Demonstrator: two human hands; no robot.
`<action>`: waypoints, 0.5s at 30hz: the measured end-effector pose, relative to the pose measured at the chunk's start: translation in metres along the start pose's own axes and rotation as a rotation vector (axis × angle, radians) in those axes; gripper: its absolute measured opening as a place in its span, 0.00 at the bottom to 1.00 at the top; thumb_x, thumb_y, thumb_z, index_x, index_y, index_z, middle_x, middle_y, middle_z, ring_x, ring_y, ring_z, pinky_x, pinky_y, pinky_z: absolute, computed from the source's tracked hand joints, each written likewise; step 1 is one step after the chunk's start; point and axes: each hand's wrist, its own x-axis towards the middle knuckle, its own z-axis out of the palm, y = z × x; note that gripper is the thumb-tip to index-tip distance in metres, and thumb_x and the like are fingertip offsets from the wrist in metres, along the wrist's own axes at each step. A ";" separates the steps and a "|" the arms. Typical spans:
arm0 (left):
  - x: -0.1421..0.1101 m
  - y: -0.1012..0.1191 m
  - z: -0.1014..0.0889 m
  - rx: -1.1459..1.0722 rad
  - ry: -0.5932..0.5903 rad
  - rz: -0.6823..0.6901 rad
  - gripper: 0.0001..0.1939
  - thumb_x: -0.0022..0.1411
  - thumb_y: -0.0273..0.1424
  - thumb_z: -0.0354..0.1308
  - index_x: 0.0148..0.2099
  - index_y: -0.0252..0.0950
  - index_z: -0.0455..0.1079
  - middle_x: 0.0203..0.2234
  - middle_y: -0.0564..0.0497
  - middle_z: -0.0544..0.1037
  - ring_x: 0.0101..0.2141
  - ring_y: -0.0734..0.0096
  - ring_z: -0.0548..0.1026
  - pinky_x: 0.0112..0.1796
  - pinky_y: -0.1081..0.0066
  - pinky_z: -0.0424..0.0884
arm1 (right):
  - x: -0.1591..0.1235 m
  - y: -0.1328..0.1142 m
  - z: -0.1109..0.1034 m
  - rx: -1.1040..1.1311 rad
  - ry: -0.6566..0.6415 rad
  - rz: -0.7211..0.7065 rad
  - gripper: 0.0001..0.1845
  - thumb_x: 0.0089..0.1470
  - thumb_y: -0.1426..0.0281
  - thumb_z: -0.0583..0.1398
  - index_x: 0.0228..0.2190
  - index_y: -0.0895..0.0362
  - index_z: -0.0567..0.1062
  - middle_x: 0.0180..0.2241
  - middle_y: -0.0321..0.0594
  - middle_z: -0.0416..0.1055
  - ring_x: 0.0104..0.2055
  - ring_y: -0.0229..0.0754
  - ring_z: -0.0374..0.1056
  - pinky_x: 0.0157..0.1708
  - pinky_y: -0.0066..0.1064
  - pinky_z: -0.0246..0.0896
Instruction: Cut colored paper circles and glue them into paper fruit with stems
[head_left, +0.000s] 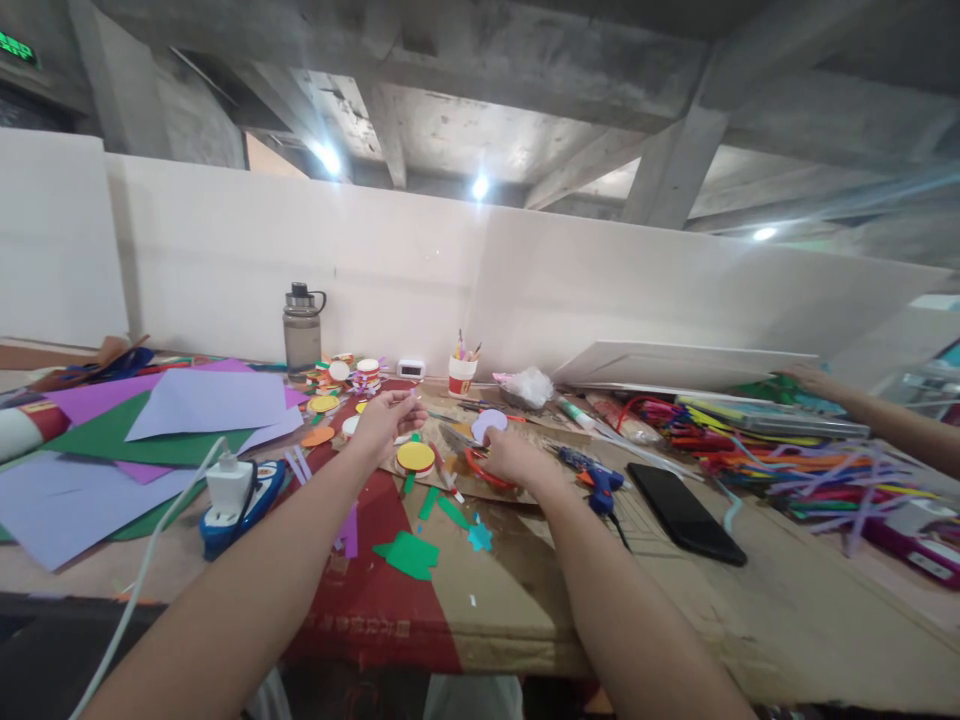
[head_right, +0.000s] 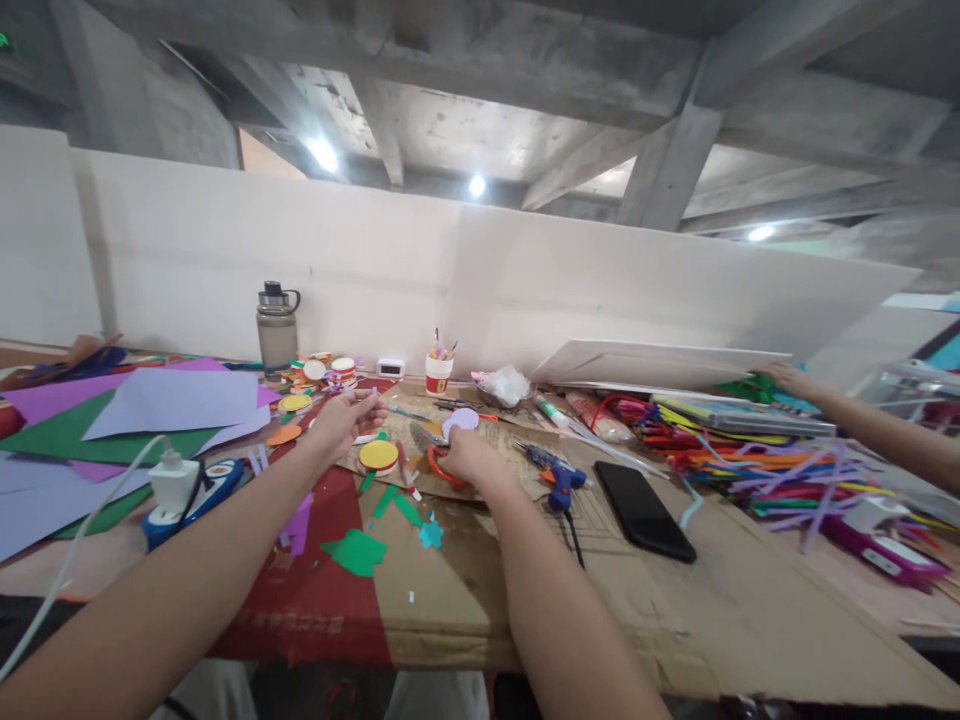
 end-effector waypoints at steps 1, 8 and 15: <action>0.001 0.000 -0.001 -0.003 0.004 0.007 0.08 0.54 0.26 0.65 0.33 0.31 0.67 0.23 0.48 0.77 0.21 0.78 0.74 0.25 0.78 0.72 | 0.003 0.000 0.001 0.053 0.037 0.007 0.12 0.43 0.67 0.65 0.33 0.56 0.74 0.27 0.43 0.74 0.28 0.43 0.69 0.23 0.28 0.54; 0.005 -0.002 -0.007 -0.022 0.005 0.029 0.09 0.53 0.28 0.65 0.32 0.31 0.67 0.24 0.48 0.77 0.23 0.77 0.75 0.26 0.78 0.72 | 0.001 -0.017 -0.008 0.424 0.145 -0.159 0.24 0.48 0.71 0.57 0.49 0.57 0.69 0.26 0.34 0.71 0.25 0.37 0.66 0.25 0.27 0.61; 0.008 -0.004 -0.009 -0.037 -0.057 0.047 0.09 0.53 0.30 0.65 0.32 0.29 0.71 0.25 0.46 0.77 0.23 0.76 0.75 0.28 0.77 0.73 | -0.011 -0.036 -0.009 0.677 0.164 -0.491 0.30 0.39 0.76 0.58 0.49 0.54 0.72 0.37 0.40 0.75 0.40 0.43 0.70 0.39 0.34 0.66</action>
